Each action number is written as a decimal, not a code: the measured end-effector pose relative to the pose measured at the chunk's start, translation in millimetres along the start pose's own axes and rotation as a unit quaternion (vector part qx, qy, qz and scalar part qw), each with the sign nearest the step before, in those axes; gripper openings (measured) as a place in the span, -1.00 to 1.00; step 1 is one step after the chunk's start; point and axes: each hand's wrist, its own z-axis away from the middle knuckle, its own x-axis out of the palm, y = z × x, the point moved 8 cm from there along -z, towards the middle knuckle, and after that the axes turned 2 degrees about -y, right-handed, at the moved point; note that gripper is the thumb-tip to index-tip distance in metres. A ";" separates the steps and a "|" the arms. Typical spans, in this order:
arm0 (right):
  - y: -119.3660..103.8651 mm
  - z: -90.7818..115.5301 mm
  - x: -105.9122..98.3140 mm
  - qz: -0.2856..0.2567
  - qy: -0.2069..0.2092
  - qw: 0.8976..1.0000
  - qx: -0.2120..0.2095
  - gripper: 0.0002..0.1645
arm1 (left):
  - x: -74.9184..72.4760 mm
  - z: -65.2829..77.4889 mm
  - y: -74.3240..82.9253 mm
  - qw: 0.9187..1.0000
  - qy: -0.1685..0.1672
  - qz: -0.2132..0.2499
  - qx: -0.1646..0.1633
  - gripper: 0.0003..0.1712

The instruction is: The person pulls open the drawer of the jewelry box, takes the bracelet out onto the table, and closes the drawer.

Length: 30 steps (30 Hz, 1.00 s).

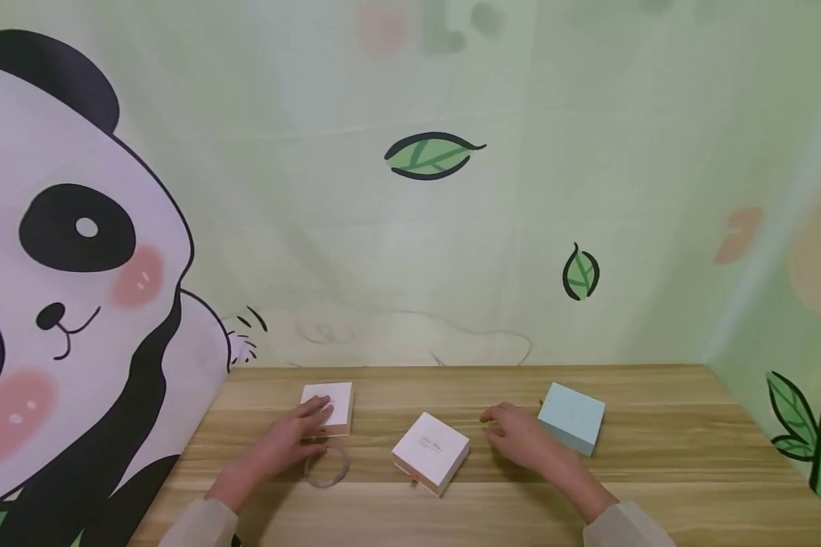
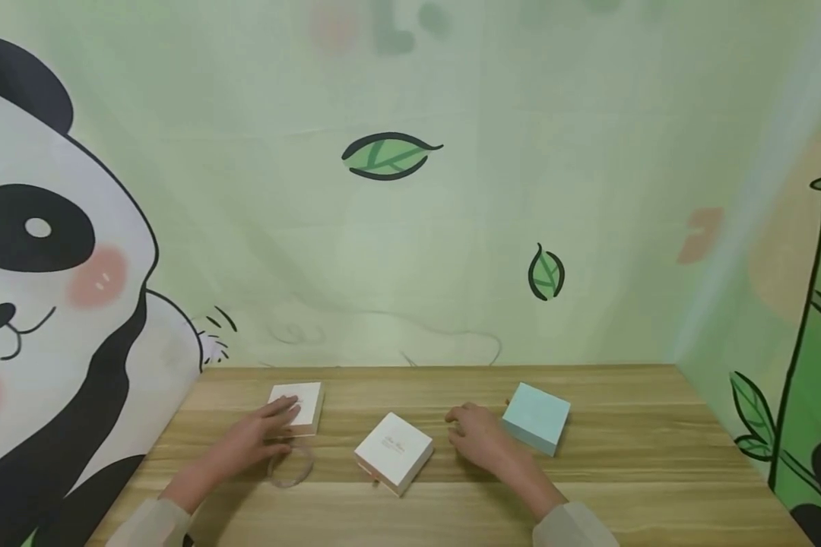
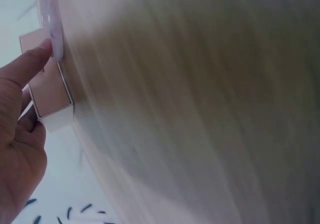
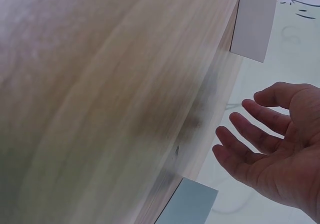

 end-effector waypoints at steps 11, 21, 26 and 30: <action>-0.6 1.6 2.2 -0.011 -0.011 1.000 -0.003 -0.78 | -16.0 3.7 -33.0 0.999 0.020 0.005 0.039 -0.32; 1.3 2.7 1.0 -0.017 -0.004 1.000 -0.005 -0.78 | -17.9 2.5 -39.5 0.999 0.014 0.015 0.032 -0.35; -0.1 3.2 -0.5 -0.008 0.003 1.000 -0.021 -0.79 | -22.1 4.5 -40.5 0.998 0.049 -0.004 0.036 -0.37; 1.3 6.9 -3.4 -0.008 0.011 1.000 -0.025 -0.80 | -22.0 4.7 -44.5 0.998 0.057 -0.010 0.030 -0.37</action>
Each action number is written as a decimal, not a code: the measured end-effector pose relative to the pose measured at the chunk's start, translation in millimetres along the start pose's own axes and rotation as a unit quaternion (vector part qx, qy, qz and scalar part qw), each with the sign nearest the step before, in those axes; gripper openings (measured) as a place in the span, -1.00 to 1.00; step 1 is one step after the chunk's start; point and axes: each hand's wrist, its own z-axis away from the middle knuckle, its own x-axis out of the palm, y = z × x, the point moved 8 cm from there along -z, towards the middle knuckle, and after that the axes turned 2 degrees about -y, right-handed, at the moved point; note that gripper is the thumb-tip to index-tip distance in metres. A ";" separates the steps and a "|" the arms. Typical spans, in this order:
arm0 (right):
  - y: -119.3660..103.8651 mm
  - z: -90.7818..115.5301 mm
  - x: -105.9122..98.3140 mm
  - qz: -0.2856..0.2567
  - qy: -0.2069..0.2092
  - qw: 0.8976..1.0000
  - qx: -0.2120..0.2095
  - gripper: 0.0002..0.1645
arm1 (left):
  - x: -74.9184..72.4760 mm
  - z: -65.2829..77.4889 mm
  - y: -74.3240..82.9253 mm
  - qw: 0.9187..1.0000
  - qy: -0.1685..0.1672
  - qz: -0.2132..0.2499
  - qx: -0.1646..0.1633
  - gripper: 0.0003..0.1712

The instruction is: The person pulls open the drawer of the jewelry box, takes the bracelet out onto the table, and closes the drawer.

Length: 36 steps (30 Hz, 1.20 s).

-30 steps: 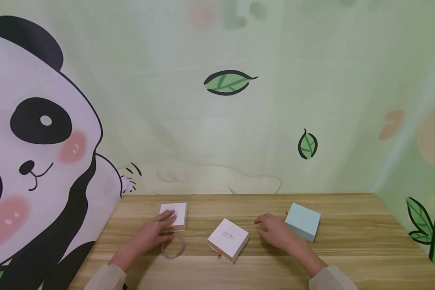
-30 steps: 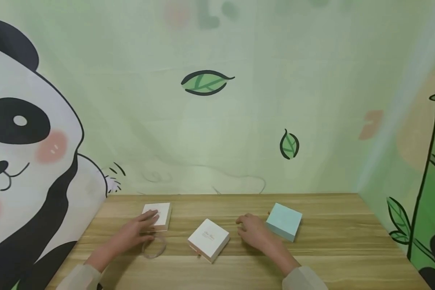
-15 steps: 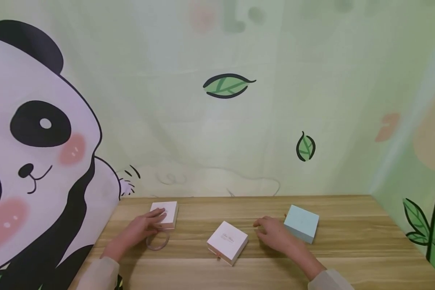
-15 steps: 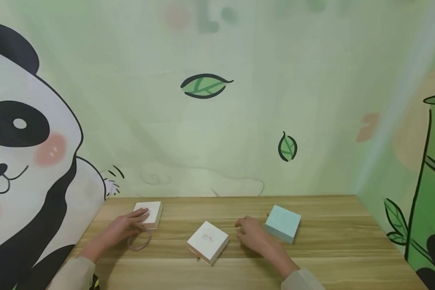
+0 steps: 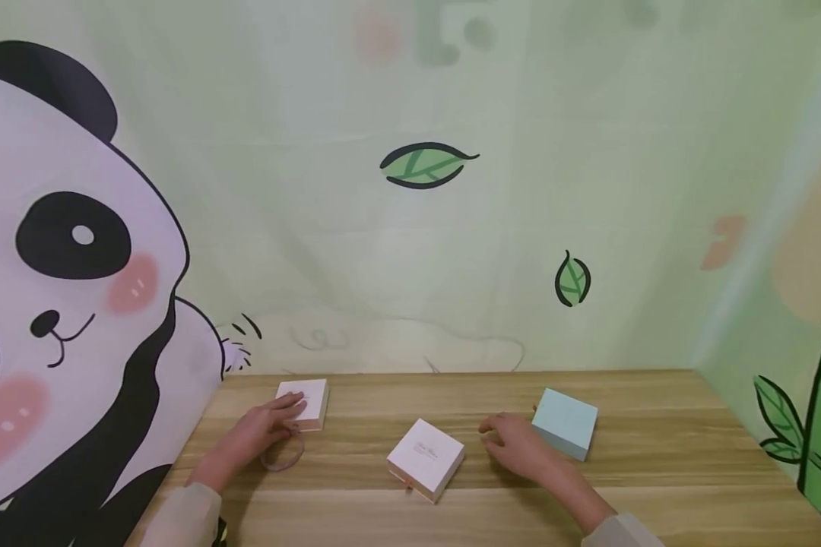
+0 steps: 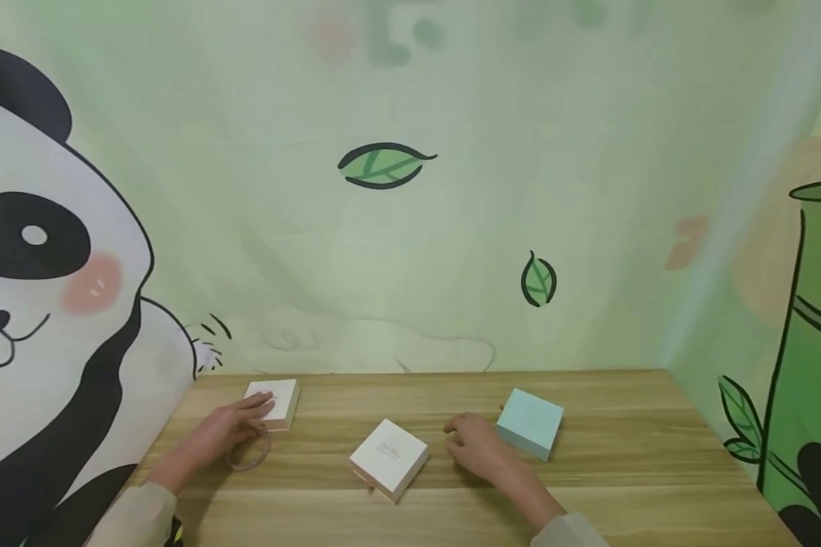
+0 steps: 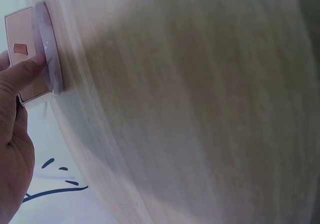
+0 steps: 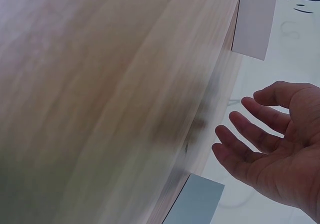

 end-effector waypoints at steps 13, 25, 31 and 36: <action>6.1 3.9 1.1 -0.008 0.004 1.000 0.010 -0.78 | -2.9 -3.9 -9.5 1.000 0.020 -0.012 0.011 -0.37; 5.6 3.3 1.8 -0.012 0.006 1.000 0.010 -0.76 | -1.6 -3.5 -4.5 1.000 0.006 -0.012 -0.007 -0.37; 2.9 5.1 -0.5 -0.015 0.003 1.000 0.005 -0.77 | -10.2 -2.5 11.5 0.999 0.005 -0.023 -0.046 -0.43; 0.7 6.8 -1.7 -0.019 0.001 1.000 -0.006 -0.78 | -11.8 -1.8 49.7 0.997 0.007 -0.022 -0.069 -0.42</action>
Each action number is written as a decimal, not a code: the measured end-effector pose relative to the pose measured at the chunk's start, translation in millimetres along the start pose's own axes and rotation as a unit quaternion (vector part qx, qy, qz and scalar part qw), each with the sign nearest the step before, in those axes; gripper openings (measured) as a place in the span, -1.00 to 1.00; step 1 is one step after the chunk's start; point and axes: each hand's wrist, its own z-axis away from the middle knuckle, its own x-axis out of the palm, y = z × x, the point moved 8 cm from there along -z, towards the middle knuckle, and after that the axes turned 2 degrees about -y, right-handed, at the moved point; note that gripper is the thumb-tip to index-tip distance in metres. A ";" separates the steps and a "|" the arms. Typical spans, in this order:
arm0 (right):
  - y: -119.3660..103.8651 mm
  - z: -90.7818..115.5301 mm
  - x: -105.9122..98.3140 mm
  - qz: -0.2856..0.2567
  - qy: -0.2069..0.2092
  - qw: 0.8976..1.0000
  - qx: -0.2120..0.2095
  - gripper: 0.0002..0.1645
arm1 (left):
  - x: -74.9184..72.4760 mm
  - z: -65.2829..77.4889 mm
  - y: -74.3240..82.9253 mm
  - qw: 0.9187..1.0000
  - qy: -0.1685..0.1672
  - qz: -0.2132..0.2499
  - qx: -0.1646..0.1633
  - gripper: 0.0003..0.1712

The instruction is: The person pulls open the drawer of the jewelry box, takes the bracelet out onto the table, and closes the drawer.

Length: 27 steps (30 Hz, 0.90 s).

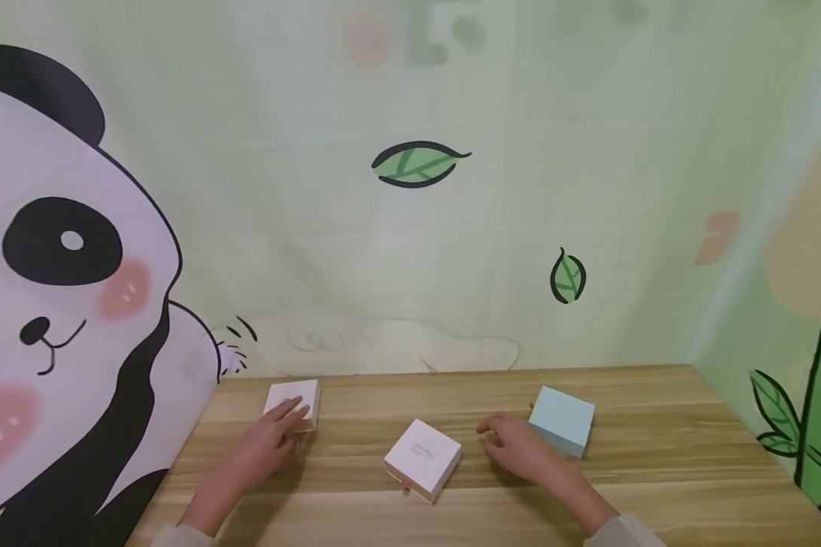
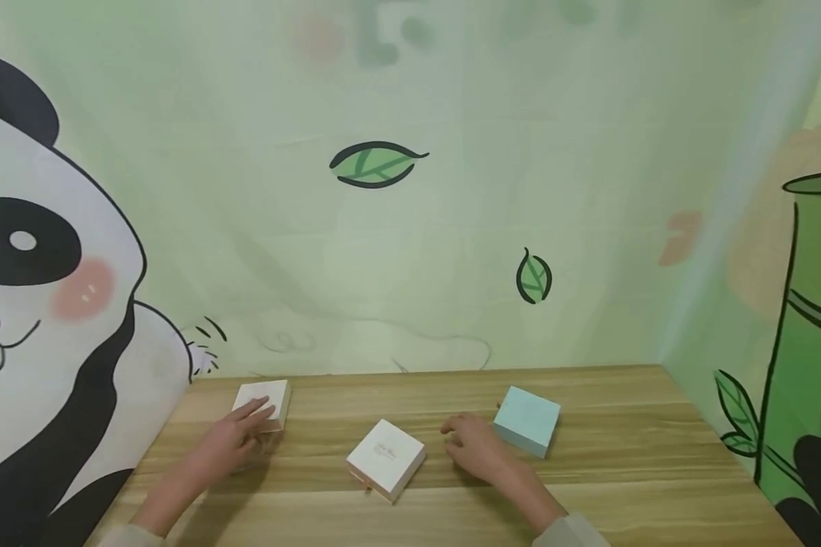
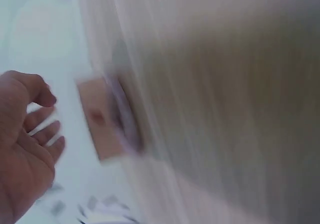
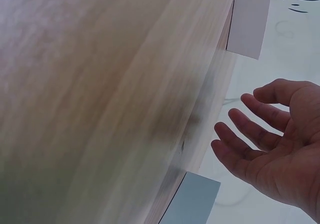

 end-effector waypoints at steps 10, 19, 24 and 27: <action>-7.9 3.4 4.8 -0.017 -0.006 1.000 -0.014 -0.75 | 29.7 23.0 72.0 0.998 -0.049 0.027 -0.013 -0.49; -16.3 5.8 8.3 -0.027 -0.009 1.000 -0.001 -0.75 | 42.6 17.1 119.6 0.998 -0.043 0.040 -0.026 -0.47; -20.6 7.2 6.5 -0.027 -0.004 0.999 -0.020 -0.75 | 51.0 3.8 146.2 0.999 -0.034 0.021 -0.007 -0.48; -24.1 7.6 8.3 -0.029 -0.008 0.999 -0.031 -0.74 | 56.4 -2.5 162.9 0.999 -0.034 0.006 -0.001 -0.47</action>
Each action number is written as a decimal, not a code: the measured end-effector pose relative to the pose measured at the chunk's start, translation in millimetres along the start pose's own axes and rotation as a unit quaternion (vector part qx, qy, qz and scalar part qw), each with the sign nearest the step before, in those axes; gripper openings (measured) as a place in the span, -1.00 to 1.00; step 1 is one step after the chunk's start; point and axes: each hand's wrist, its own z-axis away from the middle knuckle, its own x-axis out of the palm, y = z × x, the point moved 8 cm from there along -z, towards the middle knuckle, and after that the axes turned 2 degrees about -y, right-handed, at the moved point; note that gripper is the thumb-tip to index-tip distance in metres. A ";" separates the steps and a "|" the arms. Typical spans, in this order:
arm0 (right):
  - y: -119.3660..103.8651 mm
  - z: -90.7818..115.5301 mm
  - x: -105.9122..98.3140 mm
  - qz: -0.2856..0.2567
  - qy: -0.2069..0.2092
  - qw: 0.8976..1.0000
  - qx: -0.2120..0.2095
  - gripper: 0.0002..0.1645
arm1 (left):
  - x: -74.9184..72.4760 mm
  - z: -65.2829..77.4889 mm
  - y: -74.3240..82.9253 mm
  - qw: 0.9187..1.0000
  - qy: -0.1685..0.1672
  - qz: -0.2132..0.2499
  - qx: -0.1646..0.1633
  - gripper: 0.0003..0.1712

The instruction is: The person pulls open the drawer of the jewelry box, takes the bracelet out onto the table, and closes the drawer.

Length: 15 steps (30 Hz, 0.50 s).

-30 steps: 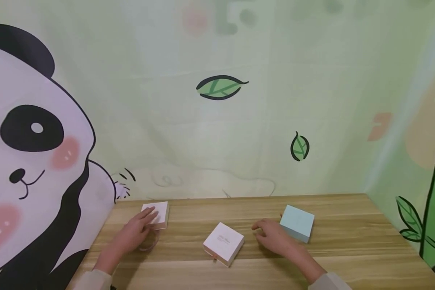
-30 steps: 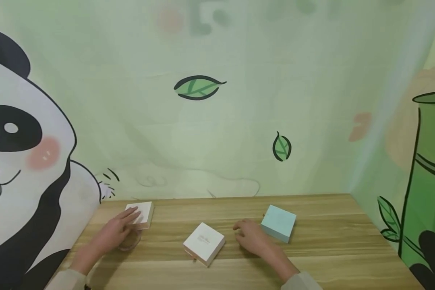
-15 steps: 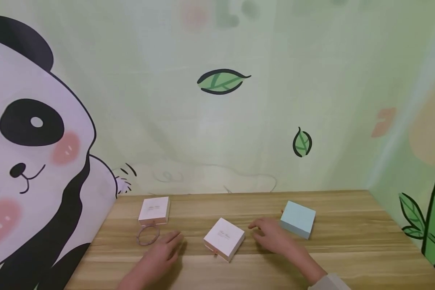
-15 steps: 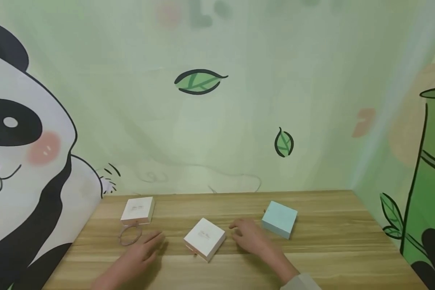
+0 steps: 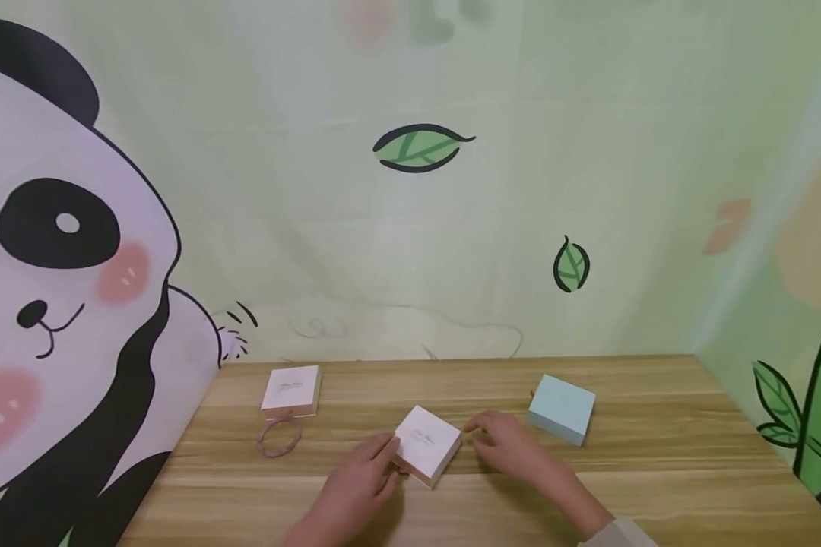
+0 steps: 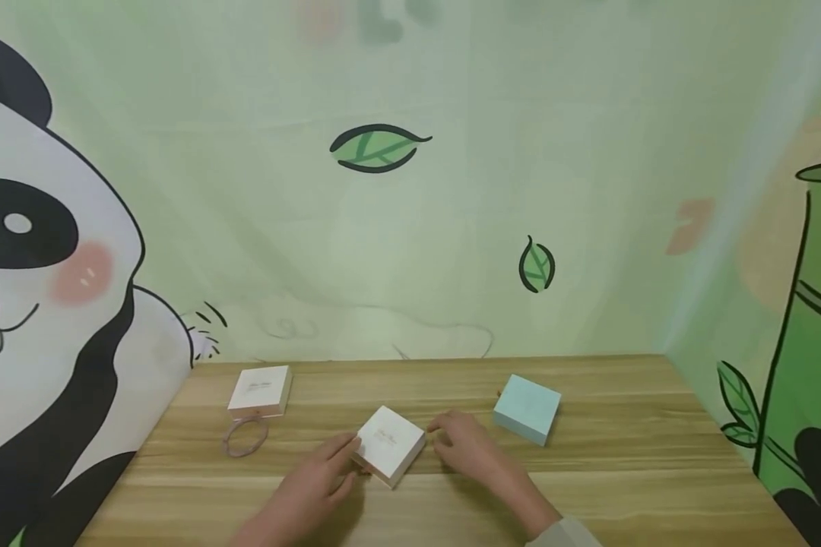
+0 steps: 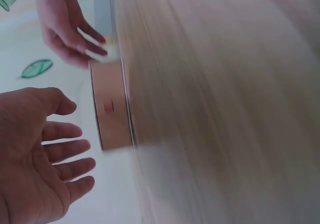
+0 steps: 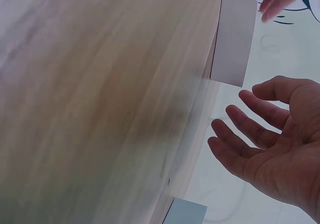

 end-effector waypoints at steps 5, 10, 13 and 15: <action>-1.6 -0.4 4.4 -0.006 -0.007 1.000 0.000 -0.75 | 8.6 -11.8 20.5 1.000 -0.015 -0.017 -0.004 -0.42; -0.4 -0.4 4.3 -0.010 -0.005 1.000 0.002 -0.75 | 20.8 -24.8 26.9 0.999 -0.030 -0.036 -0.014 -0.33; 0.4 0.2 2.8 -0.010 -0.004 1.000 0.003 -0.74 | 28.5 -30.5 28.3 0.998 -0.034 -0.043 -0.015 -0.29; 1.2 1.0 1.6 -0.014 -0.002 1.000 0.006 -0.73 | 32.4 -33.7 29.5 0.998 -0.032 -0.048 -0.012 -0.27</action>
